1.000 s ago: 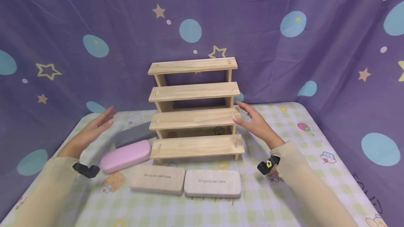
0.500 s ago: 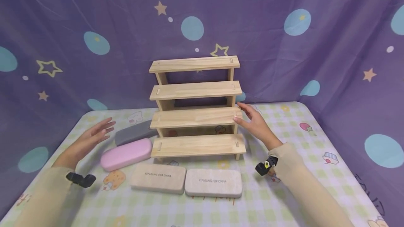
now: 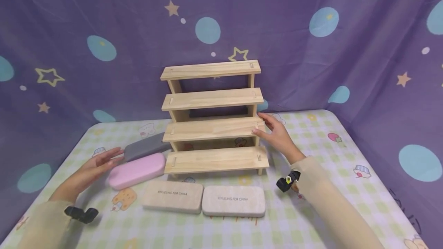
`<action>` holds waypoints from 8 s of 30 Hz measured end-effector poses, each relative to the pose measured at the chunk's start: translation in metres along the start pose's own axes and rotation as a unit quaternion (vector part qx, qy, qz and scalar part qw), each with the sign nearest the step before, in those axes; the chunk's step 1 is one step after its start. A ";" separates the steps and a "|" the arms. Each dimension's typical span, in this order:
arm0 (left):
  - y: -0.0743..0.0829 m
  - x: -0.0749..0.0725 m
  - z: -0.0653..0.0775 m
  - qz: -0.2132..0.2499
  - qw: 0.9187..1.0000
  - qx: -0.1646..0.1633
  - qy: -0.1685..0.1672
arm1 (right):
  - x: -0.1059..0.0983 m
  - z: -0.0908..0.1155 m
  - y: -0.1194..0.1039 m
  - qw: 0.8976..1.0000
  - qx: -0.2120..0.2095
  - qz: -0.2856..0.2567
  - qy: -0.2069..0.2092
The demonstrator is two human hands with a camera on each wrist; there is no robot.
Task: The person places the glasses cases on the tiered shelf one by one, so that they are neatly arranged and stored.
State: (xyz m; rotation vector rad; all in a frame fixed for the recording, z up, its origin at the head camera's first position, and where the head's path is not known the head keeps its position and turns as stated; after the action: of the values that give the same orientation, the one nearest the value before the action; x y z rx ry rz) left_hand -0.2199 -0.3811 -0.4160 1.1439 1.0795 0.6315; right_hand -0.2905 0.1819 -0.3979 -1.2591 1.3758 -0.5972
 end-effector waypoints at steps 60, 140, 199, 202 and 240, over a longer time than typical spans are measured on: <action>-0.029 0.020 0.014 -0.109 0.994 -0.006 0.018 | 0.007 0.002 0.004 0.997 0.026 -0.074 0.016; 0.161 0.028 -0.108 0.125 0.950 0.251 0.138 | 0.009 0.003 0.010 0.992 0.024 -0.121 0.033; 0.229 0.056 -0.256 0.101 0.973 0.172 0.119 | 0.014 0.002 0.011 0.993 0.004 -0.117 0.031; 0.230 0.058 -0.261 0.091 0.974 0.163 0.129 | 0.013 0.001 0.010 0.993 0.005 -0.118 0.032; 0.238 0.067 -0.276 -0.049 0.996 0.070 0.036 | 0.013 0.003 0.013 0.990 0.013 -0.134 0.035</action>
State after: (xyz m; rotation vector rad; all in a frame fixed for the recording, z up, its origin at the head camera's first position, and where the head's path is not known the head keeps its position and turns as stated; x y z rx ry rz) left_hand -0.4195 -0.1332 -0.2250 1.1879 1.2489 0.5293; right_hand -0.2895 0.1752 -0.4150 -1.4247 1.2596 -0.8488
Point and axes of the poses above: each hand's wrist, its own z-axis away from the middle knuckle, its own x-axis out of the palm, y = z × x, the point moved 3 cm from there along -z, towards the middle knuckle, and after that the axes turned 3 degrees about -y, right-handed, at the moved point
